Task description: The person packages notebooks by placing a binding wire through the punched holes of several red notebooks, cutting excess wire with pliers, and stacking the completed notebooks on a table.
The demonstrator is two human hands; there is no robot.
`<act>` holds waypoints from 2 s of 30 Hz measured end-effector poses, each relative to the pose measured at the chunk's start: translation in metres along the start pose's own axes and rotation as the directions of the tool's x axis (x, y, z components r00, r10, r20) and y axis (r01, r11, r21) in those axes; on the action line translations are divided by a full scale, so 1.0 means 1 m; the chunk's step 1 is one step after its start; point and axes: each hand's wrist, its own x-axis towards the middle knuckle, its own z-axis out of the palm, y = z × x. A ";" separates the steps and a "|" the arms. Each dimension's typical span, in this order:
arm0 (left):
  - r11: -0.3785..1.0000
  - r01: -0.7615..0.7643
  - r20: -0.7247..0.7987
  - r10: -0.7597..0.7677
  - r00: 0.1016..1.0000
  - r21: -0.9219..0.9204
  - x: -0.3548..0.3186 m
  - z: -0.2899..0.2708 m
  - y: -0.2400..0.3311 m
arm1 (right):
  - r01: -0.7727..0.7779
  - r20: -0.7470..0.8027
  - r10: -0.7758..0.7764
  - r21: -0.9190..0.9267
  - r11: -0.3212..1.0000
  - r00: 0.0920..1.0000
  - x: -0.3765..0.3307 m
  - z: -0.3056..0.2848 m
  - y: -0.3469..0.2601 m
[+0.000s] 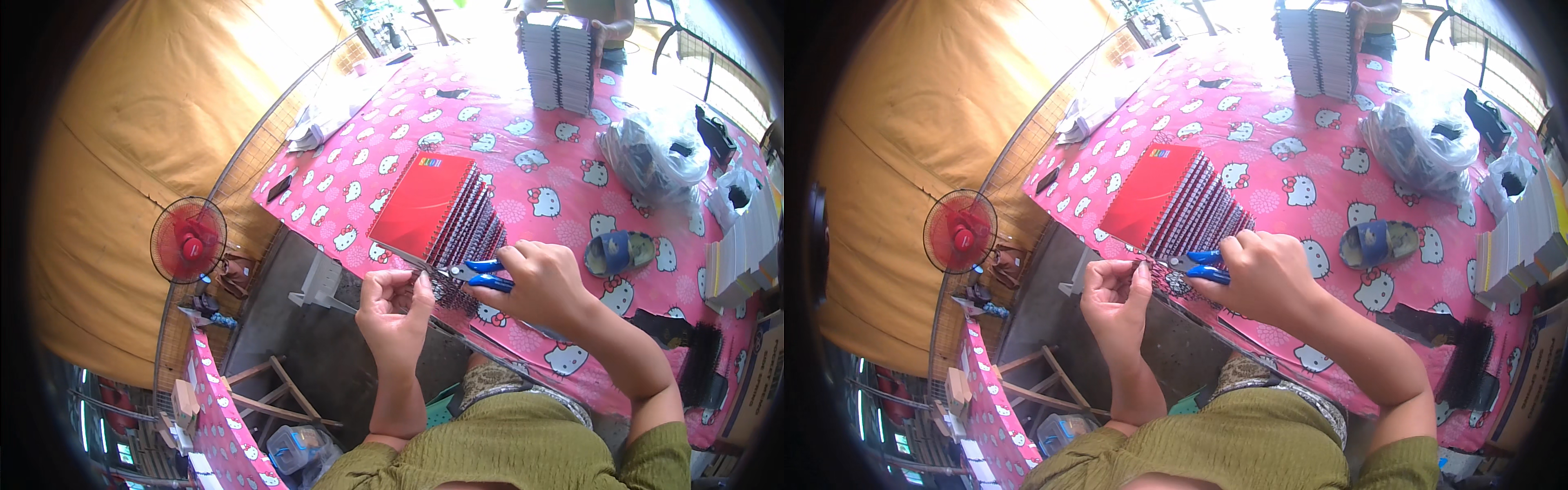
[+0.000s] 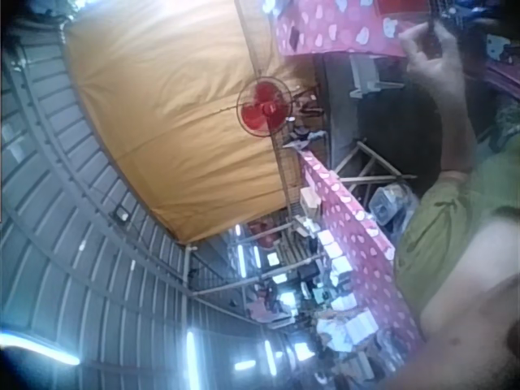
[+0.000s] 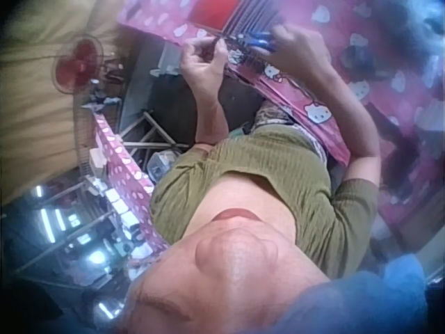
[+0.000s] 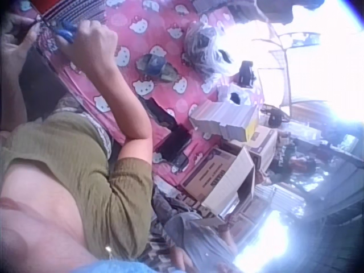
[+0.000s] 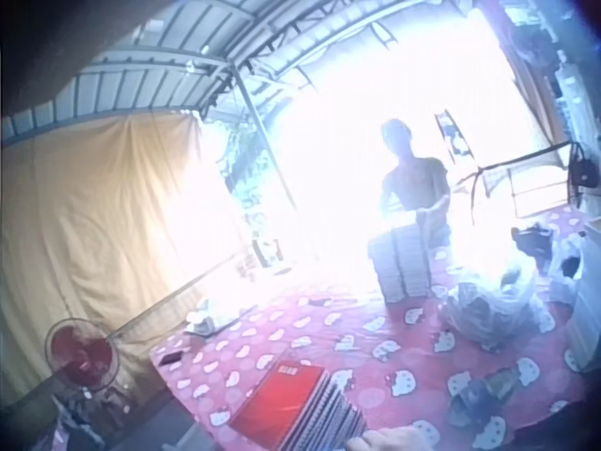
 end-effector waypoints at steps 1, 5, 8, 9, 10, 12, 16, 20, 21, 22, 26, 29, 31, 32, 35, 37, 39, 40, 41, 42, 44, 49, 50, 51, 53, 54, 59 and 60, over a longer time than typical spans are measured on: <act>1.000 0.012 0.005 -0.012 1.000 -0.010 0.000 -0.003 -0.001 | 0.027 -0.051 -0.028 -0.007 1.000 0.998 -0.004 0.001 0.003; 0.994 0.106 0.025 -0.105 0.994 -0.037 0.002 -0.005 0.000 | 0.165 -0.331 -0.225 -0.200 0.966 0.916 0.003 0.003 0.008; 0.995 0.051 0.059 -0.047 0.997 -0.081 0.000 0.002 0.002 | 0.190 -0.349 -0.266 -0.238 0.952 0.898 0.005 0.007 0.006; 0.997 0.045 0.069 -0.041 0.997 -0.058 0.000 0.001 0.000 | 0.157 -0.282 -0.201 -0.172 0.973 0.938 0.004 0.007 0.005; 0.999 0.040 0.078 -0.037 0.996 -0.035 0.001 0.000 -0.003 | 0.118 -0.207 -0.138 -0.107 0.987 0.968 0.002 0.008 0.003; 0.999 0.042 0.079 -0.041 0.996 -0.004 0.001 -0.002 -0.005 | 0.021 -0.033 -0.022 -0.019 1.000 0.999 0.002 0.007 0.000; 0.993 0.116 0.062 -0.117 0.991 0.029 0.003 -0.009 -0.007 | -0.121 0.103 0.119 0.013 0.993 0.987 -0.004 0.005 0.000; 0.999 0.045 0.087 -0.044 0.995 -0.011 0.005 -0.007 -0.010 | 0.116 -0.280 -0.155 -0.153 0.981 0.947 -0.003 0.009 0.007; 0.998 0.058 0.095 -0.058 0.994 -0.001 0.003 -0.006 -0.010 | 0.125 -0.277 -0.168 -0.166 0.978 0.946 -0.002 0.011 0.007; 0.998 0.068 0.104 -0.069 0.992 0.008 0.002 -0.005 -0.010 | 0.135 -0.276 -0.182 -0.180 0.974 0.944 0.000 0.014 0.006; 0.997 0.066 0.094 -0.069 0.993 0.032 0.002 -0.006 -0.016 | 0.095 -0.187 -0.107 -0.072 0.993 0.976 -0.001 0.018 0.004; 0.997 0.071 0.088 -0.075 0.993 0.044 0.001 -0.005 -0.015 | 0.036 -0.068 -0.037 -0.026 0.999 0.997 0.000 0.021 0.007; 0.996 0.088 0.083 -0.089 0.993 0.018 0.002 -0.006 -0.016 | -0.014 -0.024 0.014 -0.019 1.000 1.000 -0.001 0.021 0.006; 0.995 0.095 0.081 -0.095 0.992 0.006 0.003 -0.007 -0.017 | -0.039 -0.004 0.039 -0.016 0.999 0.999 -0.002 0.021 0.006; 0.982 0.181 0.099 -0.176 0.979 -0.047 0.002 -0.012 -0.019 | -0.021 -0.040 0.019 -0.041 0.999 0.999 -0.012 0.015 0.008; 0.982 0.183 0.151 -0.174 0.973 -0.050 0.002 -0.009 -0.014 | 0.061 -0.143 -0.076 -0.107 0.992 0.987 -0.006 0.015 0.009; 0.985 0.164 0.166 -0.153 0.974 -0.056 0.001 -0.006 -0.015 | 0.090 -0.175 -0.112 -0.130 0.987 0.978 -0.005 0.017 0.009; 0.988 0.141 0.150 -0.131 0.980 -0.057 0.001 -0.005 -0.019 | 0.085 -0.160 -0.102 -0.112 0.990 0.982 -0.005 0.020 0.009; 0.991 0.118 0.135 -0.109 0.985 -0.058 0.001 -0.005 -0.021 | 0.080 -0.145 -0.093 -0.095 0.992 0.985 -0.006 0.021 0.008; 0.992 0.112 0.132 -0.104 0.986 -0.058 0.001 -0.005 -0.020 | 0.077 -0.147 -0.091 -0.096 0.992 0.985 -0.006 0.021 0.008; 0.993 0.105 0.128 -0.097 0.987 -0.058 0.001 -0.005 -0.020 | 0.068 -0.150 -0.083 -0.099 0.993 0.985 -0.006 0.020 0.008; 0.989 0.134 0.114 -0.125 0.986 -0.069 -0.004 -0.003 -0.019 | 0.093 -0.185 -0.114 -0.119 0.988 0.976 -0.006 0.021 0.007; 0.989 0.135 0.111 -0.129 0.985 -0.054 -0.004 -0.002 -0.018 | 0.086 -0.175 -0.101 -0.091 0.992 0.979 -0.006 0.022 0.006; 0.989 0.131 0.108 -0.123 0.986 -0.067 -0.004 -0.001 -0.019 | -0.004 -0.024 0.003 -0.033 0.999 1.000 -0.004 0.020 0.004; 0.989 0.118 0.097 -0.110 0.989 -0.087 -0.004 -0.001 -0.022 | -0.202 0.288 0.180 0.046 0.978 0.940 0.001 0.013 0.001; 0.987 0.137 0.097 -0.129 0.987 -0.087 -0.004 -0.002 -0.021 | -0.190 0.261 0.172 0.046 0.981 0.950 -0.001 0.015 0.001; 0.983 0.171 0.146 -0.159 0.976 -0.070 0.000 -0.007 -0.021 | 0.022 -0.105 -0.025 -0.026 0.999 0.994 -0.020 0.019 0.015; 0.986 0.159 0.162 -0.148 0.976 -0.057 0.000 -0.008 -0.022 | 0.062 -0.157 -0.072 -0.066 0.996 0.985 -0.019 0.018 0.017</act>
